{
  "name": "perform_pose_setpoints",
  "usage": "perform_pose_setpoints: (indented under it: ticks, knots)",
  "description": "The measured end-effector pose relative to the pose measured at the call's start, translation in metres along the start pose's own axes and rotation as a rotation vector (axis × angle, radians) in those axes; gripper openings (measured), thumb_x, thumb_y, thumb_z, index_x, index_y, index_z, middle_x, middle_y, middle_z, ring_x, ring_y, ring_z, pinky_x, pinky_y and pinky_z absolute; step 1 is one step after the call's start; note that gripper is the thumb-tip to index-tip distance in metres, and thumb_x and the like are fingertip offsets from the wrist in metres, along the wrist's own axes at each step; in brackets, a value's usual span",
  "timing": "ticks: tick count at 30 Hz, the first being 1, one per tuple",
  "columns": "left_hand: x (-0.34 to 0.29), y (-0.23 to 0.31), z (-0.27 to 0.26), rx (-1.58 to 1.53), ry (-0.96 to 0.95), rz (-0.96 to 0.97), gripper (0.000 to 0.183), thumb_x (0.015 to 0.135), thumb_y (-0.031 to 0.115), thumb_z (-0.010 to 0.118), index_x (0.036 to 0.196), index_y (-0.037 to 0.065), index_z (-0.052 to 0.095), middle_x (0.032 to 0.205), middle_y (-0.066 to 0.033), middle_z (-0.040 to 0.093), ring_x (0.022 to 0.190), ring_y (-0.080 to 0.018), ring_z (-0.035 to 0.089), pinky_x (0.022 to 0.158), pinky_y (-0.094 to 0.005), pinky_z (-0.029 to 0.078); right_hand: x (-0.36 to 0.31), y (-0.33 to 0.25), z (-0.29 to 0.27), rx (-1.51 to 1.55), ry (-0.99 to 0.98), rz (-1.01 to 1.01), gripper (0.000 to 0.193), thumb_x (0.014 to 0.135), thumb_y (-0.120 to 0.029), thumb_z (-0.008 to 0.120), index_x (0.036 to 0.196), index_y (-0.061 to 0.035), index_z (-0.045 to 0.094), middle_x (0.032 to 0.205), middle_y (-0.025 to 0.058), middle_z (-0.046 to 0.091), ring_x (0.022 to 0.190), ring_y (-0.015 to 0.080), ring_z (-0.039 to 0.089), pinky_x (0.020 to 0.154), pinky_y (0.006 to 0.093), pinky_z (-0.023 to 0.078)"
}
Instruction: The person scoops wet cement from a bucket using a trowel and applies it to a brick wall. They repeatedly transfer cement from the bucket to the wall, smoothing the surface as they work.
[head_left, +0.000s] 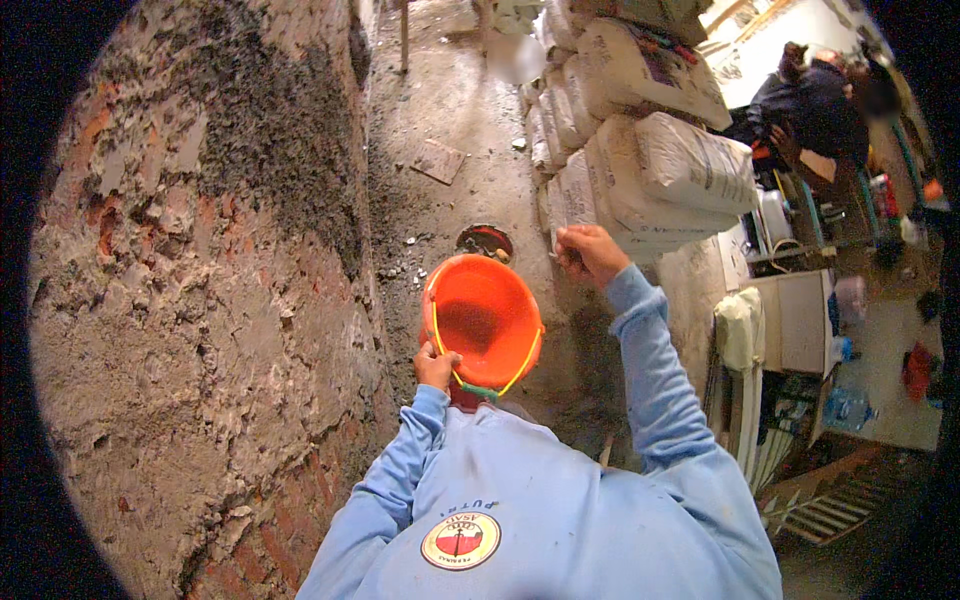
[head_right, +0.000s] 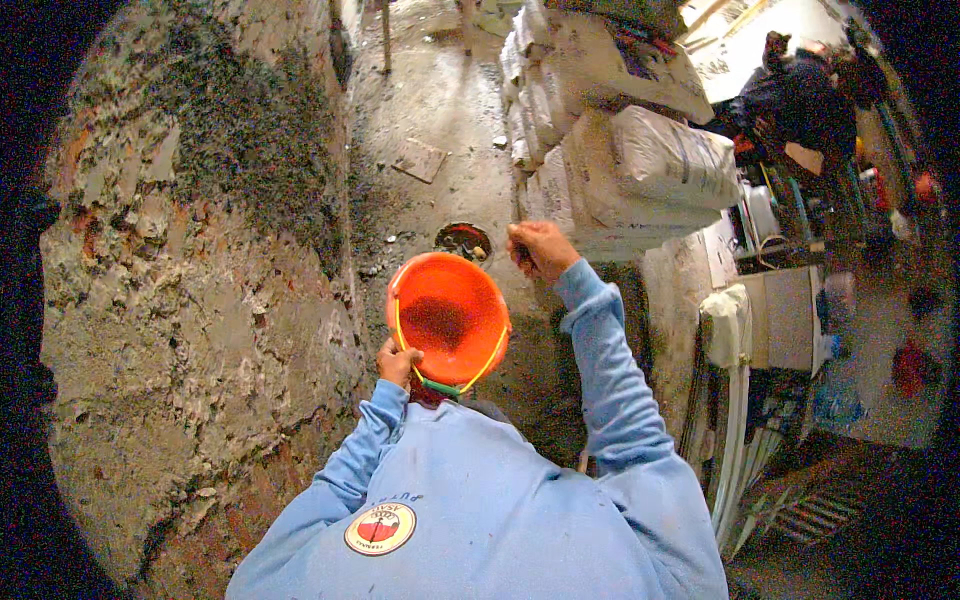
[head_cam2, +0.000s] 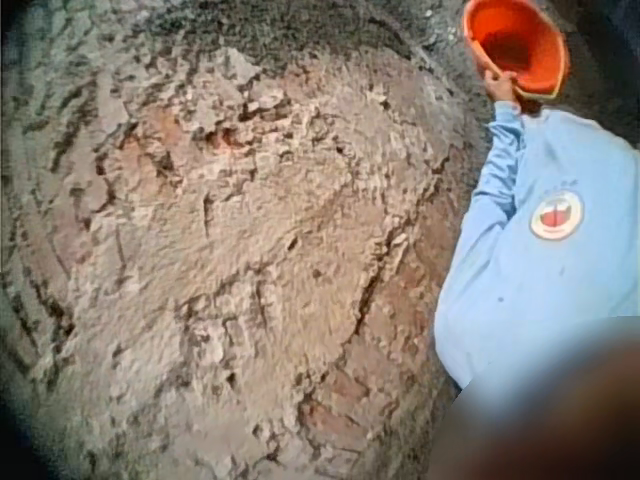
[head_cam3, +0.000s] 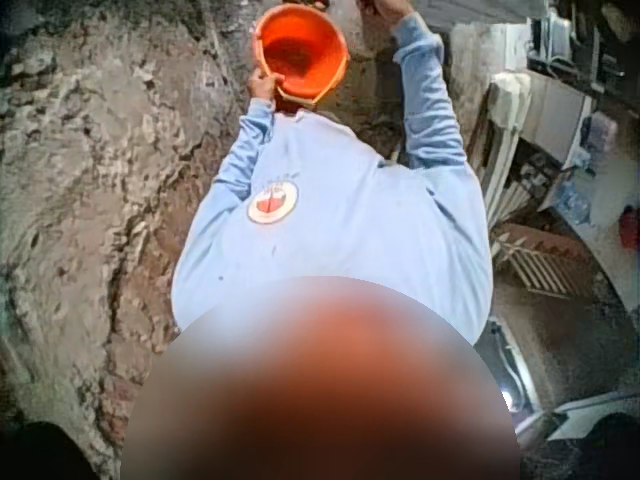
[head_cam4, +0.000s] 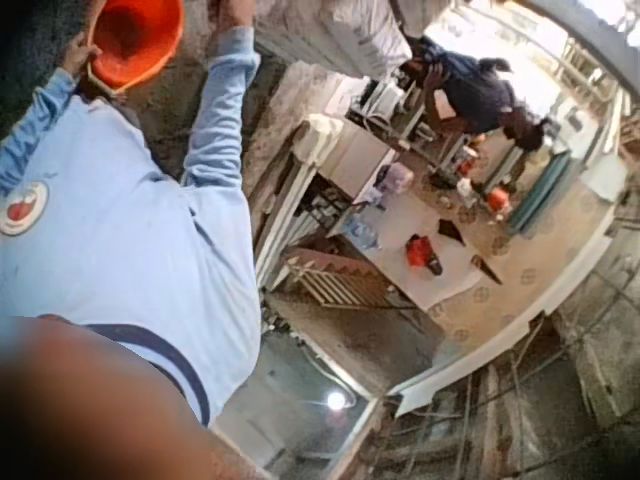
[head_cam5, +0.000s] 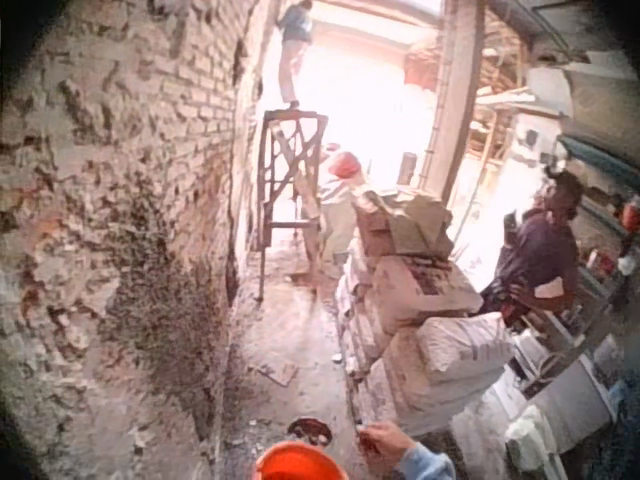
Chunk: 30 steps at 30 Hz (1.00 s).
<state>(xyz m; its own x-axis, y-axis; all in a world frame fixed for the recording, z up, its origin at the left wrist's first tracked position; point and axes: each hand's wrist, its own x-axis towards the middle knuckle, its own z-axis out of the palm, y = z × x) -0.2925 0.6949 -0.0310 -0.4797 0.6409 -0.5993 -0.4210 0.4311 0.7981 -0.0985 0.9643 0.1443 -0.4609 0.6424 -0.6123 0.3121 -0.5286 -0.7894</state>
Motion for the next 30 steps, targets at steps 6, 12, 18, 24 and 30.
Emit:
perform_pose_setpoints:
  ticks: [6, 12, 18, 24, 30]
  knots:
    - [0.051, 0.004, -0.029, -0.099, 0.217, -0.014, 0.02, 0.061, -0.005, 0.064, 0.072, 0.006, 0.052, 0.064, -0.0024, 0.056, 0.053, -0.014, 0.054, 0.049, -0.0295, 0.045, 0.077, -0.036, 0.014, -0.397, -0.017, -0.135, 0.033, 0.093, -0.03, 0.05, 0.099, 0.0005, 0.061, 0.089, 0.0124, 0.064, 0.076, 0.0188, 0.062, 0.071, 0.0318, 0.051]
    - [0.081, 0.016, -0.05, -0.031, 0.288, -0.056, 0.021, 0.066, -0.006, 0.064, 0.081, 0.006, 0.056, 0.066, -0.0025, 0.057, 0.054, -0.014, 0.055, 0.05, -0.0276, 0.047, 0.113, -0.003, 0.005, -0.763, 0.224, -0.345, 0.043, 0.089, -0.03, 0.052, 0.12, 0.0003, 0.055, 0.117, 0.0206, 0.059, 0.11, 0.0313, 0.057, 0.094, 0.0371, 0.044]
    - [0.084, 0.028, -0.023, 0.005, 0.184, -0.099, 0.025, 0.065, -0.006, 0.064, 0.085, 0.006, 0.057, 0.068, -0.0027, 0.058, 0.056, -0.0139, 0.057, 0.048, -0.0288, 0.049, 0.087, 0.106, -0.003, -0.621, 0.302, 0.03, 0.056, 0.084, -0.043, 0.057, 0.123, -0.0019, 0.054, 0.12, 0.0195, 0.058, 0.112, 0.034, 0.055, 0.095, 0.0396, 0.043]
    - [0.075, 0.046, 0.043, -0.11, -0.061, -0.114, 0.028, 0.068, -0.007, 0.064, 0.09, 0.007, 0.056, 0.073, -0.0023, 0.059, 0.058, -0.0157, 0.059, 0.05, -0.0287, 0.052, 0.042, 0.214, 0.024, -0.537, 0.308, 0.423, 0.096, 0.074, -0.069, 0.056, 0.124, 0.0119, 0.045, 0.124, 0.0273, 0.052, 0.112, 0.0372, 0.054, 0.093, 0.0442, 0.044]
    - [0.058, 0.05, 0.109, 0.108, -0.364, -0.203, 0.028, 0.069, -0.007, 0.064, 0.091, 0.009, 0.057, 0.077, -0.0019, 0.06, 0.057, -0.015, 0.059, 0.048, -0.0267, 0.051, -0.025, 0.25, 0.044, 0.78, 0.373, 0.444, 0.049, 0.077, -0.035, 0.071, 0.115, -0.0098, 0.051, 0.095, 0.0083, 0.062, 0.089, 0.0223, 0.062, 0.073, 0.0465, 0.053]
